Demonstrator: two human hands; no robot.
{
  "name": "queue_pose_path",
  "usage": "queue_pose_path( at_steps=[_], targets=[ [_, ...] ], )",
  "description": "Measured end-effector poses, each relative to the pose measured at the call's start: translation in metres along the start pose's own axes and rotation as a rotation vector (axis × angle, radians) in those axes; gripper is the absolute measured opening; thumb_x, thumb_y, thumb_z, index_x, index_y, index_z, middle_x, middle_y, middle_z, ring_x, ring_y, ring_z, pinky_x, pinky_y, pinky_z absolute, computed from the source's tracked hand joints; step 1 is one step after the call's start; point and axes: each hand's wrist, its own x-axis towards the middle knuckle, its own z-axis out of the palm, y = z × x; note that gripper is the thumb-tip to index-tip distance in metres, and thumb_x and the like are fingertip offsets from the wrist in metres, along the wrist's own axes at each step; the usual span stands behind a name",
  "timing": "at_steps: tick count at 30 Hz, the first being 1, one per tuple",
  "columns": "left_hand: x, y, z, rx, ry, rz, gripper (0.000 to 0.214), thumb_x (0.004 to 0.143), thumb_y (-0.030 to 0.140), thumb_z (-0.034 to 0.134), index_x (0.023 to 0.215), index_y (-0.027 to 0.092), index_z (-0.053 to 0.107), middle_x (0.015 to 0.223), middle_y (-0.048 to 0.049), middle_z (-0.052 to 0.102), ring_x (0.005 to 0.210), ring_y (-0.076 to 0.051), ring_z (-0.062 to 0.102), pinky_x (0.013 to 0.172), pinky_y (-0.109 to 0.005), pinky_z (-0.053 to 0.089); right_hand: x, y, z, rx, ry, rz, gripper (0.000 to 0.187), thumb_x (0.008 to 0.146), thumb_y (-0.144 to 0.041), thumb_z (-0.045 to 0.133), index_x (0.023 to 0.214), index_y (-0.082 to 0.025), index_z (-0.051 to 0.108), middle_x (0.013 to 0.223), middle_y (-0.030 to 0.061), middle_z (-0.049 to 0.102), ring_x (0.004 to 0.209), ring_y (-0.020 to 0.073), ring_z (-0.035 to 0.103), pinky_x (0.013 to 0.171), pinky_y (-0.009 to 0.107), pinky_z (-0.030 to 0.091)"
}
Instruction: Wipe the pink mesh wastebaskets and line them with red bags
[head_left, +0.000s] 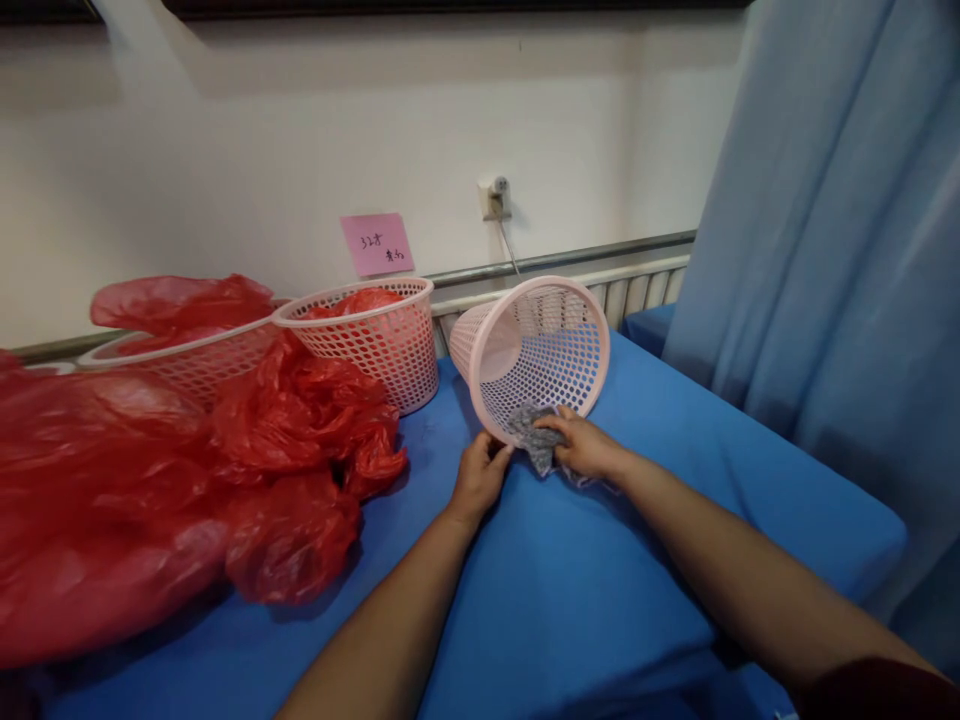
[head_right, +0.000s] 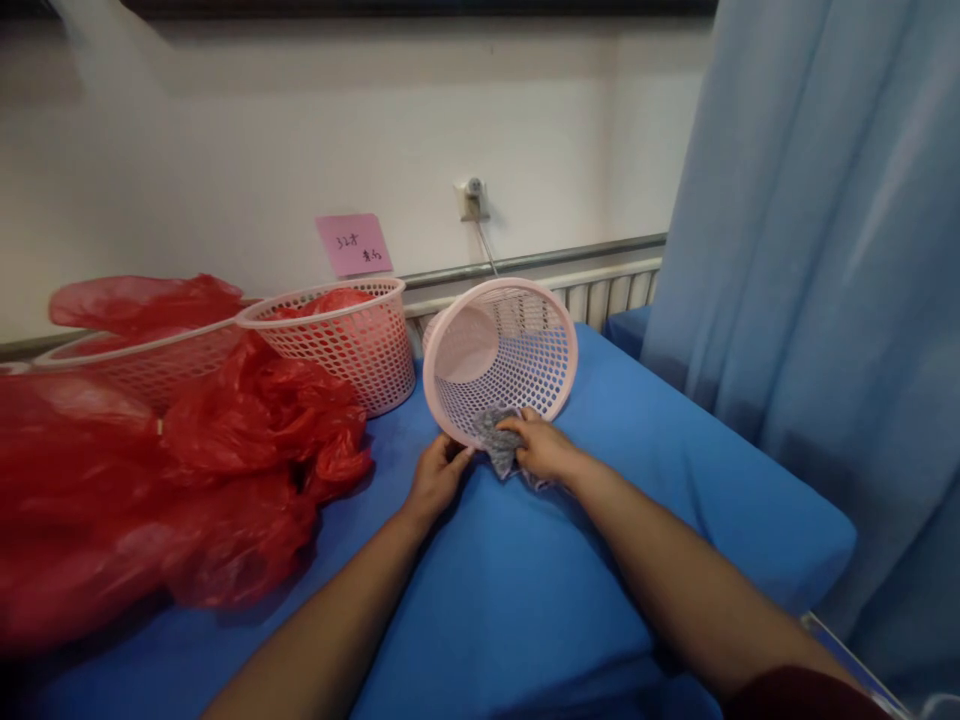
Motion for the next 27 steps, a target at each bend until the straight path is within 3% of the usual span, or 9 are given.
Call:
queue_pose_path(
  at_steps=[3,5,10,12,19,21,25,27],
  targets=[
    [0.003,0.007,-0.008,0.002,0.097,0.021,0.017,0.087,0.034,0.066,0.088,0.018,0.062,0.085,-0.0001,0.069,0.079,-0.015,0.063,0.078,-0.027,0.051,0.002,0.017,-0.020,-0.120,0.111,0.154,0.054,0.078,0.001,0.056,0.124,-0.023,0.069,0.122,0.0109,0.056,0.108,0.0242,0.058,0.103,0.042,0.047],
    [0.003,0.009,-0.007,0.003,0.115,0.021,0.019,0.087,0.036,0.066,0.088,0.018,0.062,0.083,0.0004,0.067,0.077,-0.014,0.062,0.076,-0.027,0.051,0.000,0.019,-0.023,-0.151,0.167,0.180,0.051,0.079,0.001,0.055,0.122,-0.022,0.069,0.123,0.0123,0.056,0.108,0.0256,0.058,0.102,0.044,0.047],
    [-0.001,0.002,0.004,-0.014,0.003,-0.025,0.030,0.080,0.043,0.074,0.091,0.016,0.070,0.086,-0.0055,0.075,0.078,-0.020,0.069,0.076,-0.034,0.056,-0.005,-0.006,0.003,0.007,0.024,-0.099,0.056,0.075,-0.004,0.063,0.126,-0.027,0.068,0.117,0.0057,0.058,0.110,0.0207,0.060,0.102,0.035,0.049],
    [-0.001,0.001,0.004,-0.017,-0.001,-0.033,0.032,0.080,0.045,0.074,0.095,0.016,0.071,0.090,-0.0068,0.077,0.082,-0.022,0.070,0.078,-0.035,0.057,-0.005,-0.011,0.009,0.040,-0.001,-0.117,0.060,0.075,-0.005,0.063,0.130,-0.029,0.066,0.117,0.0042,0.057,0.110,0.0189,0.060,0.102,0.034,0.050],
    [0.004,0.015,-0.011,0.014,0.142,-0.012,0.030,0.085,0.046,0.070,0.077,0.019,0.062,0.072,0.0016,0.065,0.069,-0.014,0.059,0.070,-0.026,0.050,-0.003,0.017,-0.024,-0.191,0.201,0.198,0.047,0.080,0.001,0.055,0.117,-0.023,0.073,0.122,0.0118,0.061,0.106,0.0259,0.059,0.097,0.039,0.046],
    [0.003,0.014,-0.008,0.002,0.110,-0.022,0.030,0.085,0.047,0.070,0.081,0.018,0.064,0.075,0.0003,0.068,0.070,-0.015,0.061,0.071,-0.027,0.051,-0.004,0.013,-0.021,-0.133,0.178,0.147,0.045,0.079,0.000,0.058,0.114,-0.023,0.074,0.122,0.0116,0.061,0.106,0.0258,0.060,0.097,0.039,0.046],
    [0.001,0.005,0.001,-0.020,-0.008,-0.057,0.034,0.078,0.046,0.075,0.092,0.015,0.072,0.089,-0.0066,0.077,0.079,-0.021,0.070,0.077,-0.034,0.056,-0.006,-0.008,0.004,0.066,0.000,-0.093,0.053,0.074,-0.003,0.065,0.120,-0.027,0.072,0.115,0.0054,0.060,0.108,0.0209,0.061,0.098,0.035,0.050],
    [0.001,0.002,0.001,-0.017,-0.016,-0.063,0.034,0.077,0.045,0.076,0.092,0.015,0.073,0.090,-0.0074,0.078,0.081,-0.022,0.071,0.078,-0.035,0.057,-0.004,-0.011,0.008,0.085,-0.039,-0.096,0.056,0.074,-0.004,0.066,0.124,-0.030,0.070,0.112,0.0027,0.060,0.106,0.0184,0.062,0.097,0.032,0.052]
  ],
)
